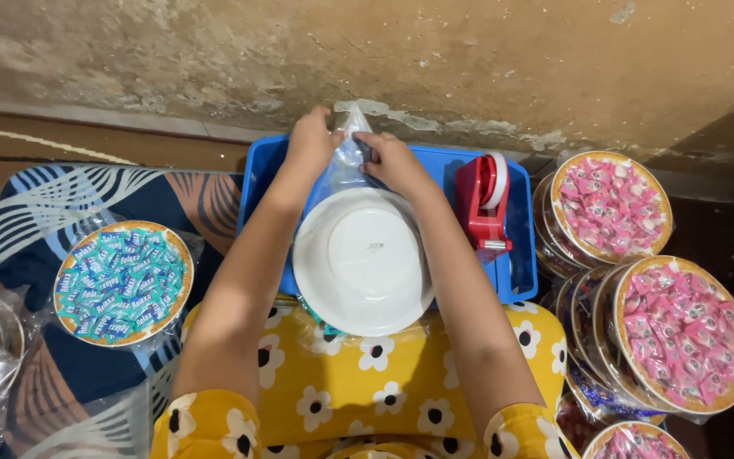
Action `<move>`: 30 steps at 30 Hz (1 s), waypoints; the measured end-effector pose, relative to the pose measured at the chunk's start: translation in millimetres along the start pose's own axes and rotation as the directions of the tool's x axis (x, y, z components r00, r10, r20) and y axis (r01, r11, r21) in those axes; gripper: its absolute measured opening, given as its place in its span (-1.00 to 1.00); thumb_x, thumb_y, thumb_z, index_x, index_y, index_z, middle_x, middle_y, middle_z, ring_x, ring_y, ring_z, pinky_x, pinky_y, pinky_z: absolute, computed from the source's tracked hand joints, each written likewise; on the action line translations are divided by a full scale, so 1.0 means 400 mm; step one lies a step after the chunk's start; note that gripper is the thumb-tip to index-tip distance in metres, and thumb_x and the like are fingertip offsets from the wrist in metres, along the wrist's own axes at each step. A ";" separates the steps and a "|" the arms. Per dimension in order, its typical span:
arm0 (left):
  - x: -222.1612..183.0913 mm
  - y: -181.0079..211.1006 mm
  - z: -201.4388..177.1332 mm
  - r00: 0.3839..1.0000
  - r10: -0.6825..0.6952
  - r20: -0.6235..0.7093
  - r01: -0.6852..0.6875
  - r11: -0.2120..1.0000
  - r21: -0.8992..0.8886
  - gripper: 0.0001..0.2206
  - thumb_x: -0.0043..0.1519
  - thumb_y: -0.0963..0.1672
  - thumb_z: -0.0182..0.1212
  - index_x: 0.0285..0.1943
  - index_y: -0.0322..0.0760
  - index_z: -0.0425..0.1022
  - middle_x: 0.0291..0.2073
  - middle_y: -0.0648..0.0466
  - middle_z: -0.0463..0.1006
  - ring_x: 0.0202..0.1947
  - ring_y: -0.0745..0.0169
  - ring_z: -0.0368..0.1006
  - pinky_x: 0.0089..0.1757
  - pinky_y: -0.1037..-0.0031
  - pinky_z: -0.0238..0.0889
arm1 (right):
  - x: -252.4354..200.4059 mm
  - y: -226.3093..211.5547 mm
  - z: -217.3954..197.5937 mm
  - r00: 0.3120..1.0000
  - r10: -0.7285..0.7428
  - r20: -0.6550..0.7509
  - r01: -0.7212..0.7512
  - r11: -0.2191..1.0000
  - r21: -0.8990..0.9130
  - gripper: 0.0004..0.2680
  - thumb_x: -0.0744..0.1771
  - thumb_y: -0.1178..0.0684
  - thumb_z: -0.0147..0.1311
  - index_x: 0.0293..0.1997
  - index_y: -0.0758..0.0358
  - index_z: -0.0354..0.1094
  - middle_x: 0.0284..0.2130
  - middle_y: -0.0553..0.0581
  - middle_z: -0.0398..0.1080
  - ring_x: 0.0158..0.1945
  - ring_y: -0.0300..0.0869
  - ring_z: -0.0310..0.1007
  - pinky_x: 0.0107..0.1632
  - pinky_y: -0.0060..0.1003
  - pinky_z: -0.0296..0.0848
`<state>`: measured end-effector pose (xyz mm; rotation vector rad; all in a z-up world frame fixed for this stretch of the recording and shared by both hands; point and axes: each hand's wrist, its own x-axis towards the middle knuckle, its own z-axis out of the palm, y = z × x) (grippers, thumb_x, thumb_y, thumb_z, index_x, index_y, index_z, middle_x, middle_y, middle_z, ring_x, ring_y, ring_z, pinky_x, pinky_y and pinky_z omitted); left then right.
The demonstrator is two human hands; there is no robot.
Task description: Wrapping a decorative plate filled with candies in clear plastic film and sealing it with tape from a dispenser.
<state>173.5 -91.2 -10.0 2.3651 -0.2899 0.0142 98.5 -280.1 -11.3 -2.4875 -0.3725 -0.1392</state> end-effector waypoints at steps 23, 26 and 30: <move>-0.112 0.018 0.028 0.975 -0.112 -0.192 0.067 0.971 -0.229 -0.71 0.13 -0.13 0.43 0.01 -0.28 0.56 -0.32 0.02 0.67 -0.13 0.02 0.62 -0.11 0.20 0.51 | 0.061 -0.026 -0.037 0.949 0.214 0.233 -0.191 0.974 -0.118 -0.35 0.24 0.04 0.35 0.51 -0.07 0.06 -0.30 0.23 0.53 -0.04 0.12 0.57 0.03 0.05 0.51; -0.092 -0.017 0.059 0.976 -0.077 -0.202 0.049 0.989 -0.140 -0.71 0.14 -0.16 0.39 0.04 -0.30 0.55 -0.34 0.04 0.65 -0.13 0.00 0.61 -0.10 0.17 0.51 | 0.060 -0.042 -0.045 0.947 0.218 0.235 -0.193 0.973 -0.127 -0.36 0.24 0.03 0.35 0.50 -0.09 0.07 -0.29 0.24 0.54 -0.01 0.13 0.56 0.06 0.08 0.50; -0.105 -0.019 0.078 0.949 0.131 -0.287 -0.112 0.991 0.079 -0.85 0.13 -0.21 0.35 -0.15 -0.28 0.54 -0.37 0.00 0.58 -0.21 -0.06 0.58 -0.18 0.23 0.49 | 0.049 -0.067 -0.060 0.945 0.224 0.240 -0.204 0.973 -0.107 -0.40 0.26 0.04 0.31 0.49 -0.04 0.11 -0.24 0.30 0.52 0.01 0.18 0.54 0.09 0.07 0.48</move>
